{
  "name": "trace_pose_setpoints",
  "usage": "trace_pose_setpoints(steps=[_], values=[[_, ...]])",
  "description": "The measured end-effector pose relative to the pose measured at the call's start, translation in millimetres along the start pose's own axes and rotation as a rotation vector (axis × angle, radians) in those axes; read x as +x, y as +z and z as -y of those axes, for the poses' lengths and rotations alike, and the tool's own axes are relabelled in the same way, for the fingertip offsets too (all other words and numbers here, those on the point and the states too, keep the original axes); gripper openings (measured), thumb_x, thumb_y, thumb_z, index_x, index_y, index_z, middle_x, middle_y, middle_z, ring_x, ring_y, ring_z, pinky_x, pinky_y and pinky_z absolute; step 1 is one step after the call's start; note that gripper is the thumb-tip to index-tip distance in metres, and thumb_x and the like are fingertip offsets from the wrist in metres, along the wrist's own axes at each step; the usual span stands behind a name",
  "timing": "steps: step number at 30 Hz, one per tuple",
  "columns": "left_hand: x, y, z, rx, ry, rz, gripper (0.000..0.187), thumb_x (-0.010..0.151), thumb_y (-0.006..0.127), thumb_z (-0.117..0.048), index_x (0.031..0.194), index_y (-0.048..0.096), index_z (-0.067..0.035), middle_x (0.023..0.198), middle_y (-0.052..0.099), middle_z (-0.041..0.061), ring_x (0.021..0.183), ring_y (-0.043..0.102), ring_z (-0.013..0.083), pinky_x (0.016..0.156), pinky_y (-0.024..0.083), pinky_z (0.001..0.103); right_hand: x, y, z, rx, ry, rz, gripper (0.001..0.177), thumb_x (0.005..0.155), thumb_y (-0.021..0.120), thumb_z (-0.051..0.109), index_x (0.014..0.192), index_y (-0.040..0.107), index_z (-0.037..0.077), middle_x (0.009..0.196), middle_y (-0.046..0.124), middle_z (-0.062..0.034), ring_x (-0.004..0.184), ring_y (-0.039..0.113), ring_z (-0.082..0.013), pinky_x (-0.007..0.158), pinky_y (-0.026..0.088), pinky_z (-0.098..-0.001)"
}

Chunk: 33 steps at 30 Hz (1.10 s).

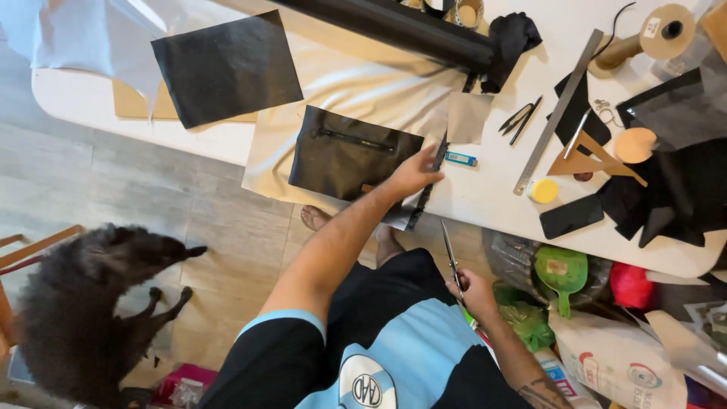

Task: The person cuts a piece of leather material from a roll and then sews a pre-made pocket onto it using an industrial sewing machine.

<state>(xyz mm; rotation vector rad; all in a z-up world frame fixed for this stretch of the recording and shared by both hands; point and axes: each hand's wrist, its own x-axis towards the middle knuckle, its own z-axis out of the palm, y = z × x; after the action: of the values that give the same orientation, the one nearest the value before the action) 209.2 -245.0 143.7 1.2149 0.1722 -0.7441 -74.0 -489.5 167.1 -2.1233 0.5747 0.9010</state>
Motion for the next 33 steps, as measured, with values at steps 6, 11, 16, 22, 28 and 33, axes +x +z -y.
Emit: trace_pose_setpoints(steps=[6, 11, 16, 22, 28, 33], values=[[-103, -28, 76, 0.639, -0.287, -0.385, 0.032, 0.086, 0.077, -0.051, 0.113, 0.077, -0.035, 0.098, 0.079, -0.009, 0.099, 0.075, 0.0168, 0.084, 0.060, 0.035, 17, -46, 8, -0.053, -0.021, 0.034, 0.046, 0.073, 0.088, 0.043, 0.112, 0.077, 0.022, 0.081, 0.074, -0.0043, 0.082, 0.072, -0.0212, 0.074, 0.057, -0.0344], [-138, -79, 141, -0.166, -0.367, -0.875, 0.053, 0.093, 0.079, -0.030, 0.133, 0.058, -0.002, 0.110, 0.069, 0.012, 0.084, 0.074, 0.0189, 0.069, 0.058, 0.028, 39, -78, 53, -0.069, -0.165, -0.012, 0.049, 0.073, 0.089, 0.038, 0.111, 0.077, 0.011, 0.076, 0.076, -0.0112, 0.078, 0.074, -0.0300, 0.072, 0.057, -0.0401], [-113, -99, 120, -0.426, -0.256, -0.960, 0.058, 0.092, 0.081, -0.043, 0.128, 0.055, -0.005, 0.113, 0.063, 0.011, 0.091, 0.070, 0.0219, 0.076, 0.058, 0.029, 75, -87, 75, -0.092, -0.267, -0.049, 0.044, 0.073, 0.090, 0.033, 0.112, 0.078, 0.017, 0.080, 0.075, -0.0120, 0.080, 0.072, -0.0292, 0.074, 0.056, -0.0398], [-76, -117, 134, -0.506, -0.116, -1.145, 0.034, 0.094, 0.077, -0.029, 0.090, 0.051, -0.008, 0.068, 0.053, 0.010, 0.045, 0.063, 0.0229, 0.042, 0.053, 0.028, 78, -82, 87, -0.077, -0.276, -0.080, 0.036, 0.076, 0.088, 0.030, 0.109, 0.078, 0.019, 0.071, 0.073, -0.0022, 0.067, 0.068, -0.0168, 0.070, 0.055, -0.0323], [-85, -103, 141, -0.539, -0.136, -1.204, 0.031, 0.092, 0.080, -0.029, 0.091, 0.058, -0.006, 0.060, 0.056, 0.013, 0.042, 0.066, 0.0259, 0.042, 0.058, 0.032, 56, -77, 107, -0.118, -0.256, -0.054, 0.041, 0.074, 0.089, 0.026, 0.109, 0.077, 0.011, 0.068, 0.071, -0.0062, 0.064, 0.066, -0.0189, 0.066, 0.053, -0.0331], [-111, -83, 94, -0.432, -0.206, -1.276, 0.061, 0.077, 0.095, -0.042, 0.121, 0.070, -0.009, 0.113, 0.068, 0.019, 0.099, 0.073, 0.0282, 0.078, 0.066, 0.033, 50, -86, 108, -0.132, -0.236, -0.040, 0.041, 0.074, 0.088, 0.025, 0.110, 0.077, 0.010, 0.069, 0.073, -0.0072, 0.064, 0.068, -0.0193, 0.066, 0.053, -0.0330]])
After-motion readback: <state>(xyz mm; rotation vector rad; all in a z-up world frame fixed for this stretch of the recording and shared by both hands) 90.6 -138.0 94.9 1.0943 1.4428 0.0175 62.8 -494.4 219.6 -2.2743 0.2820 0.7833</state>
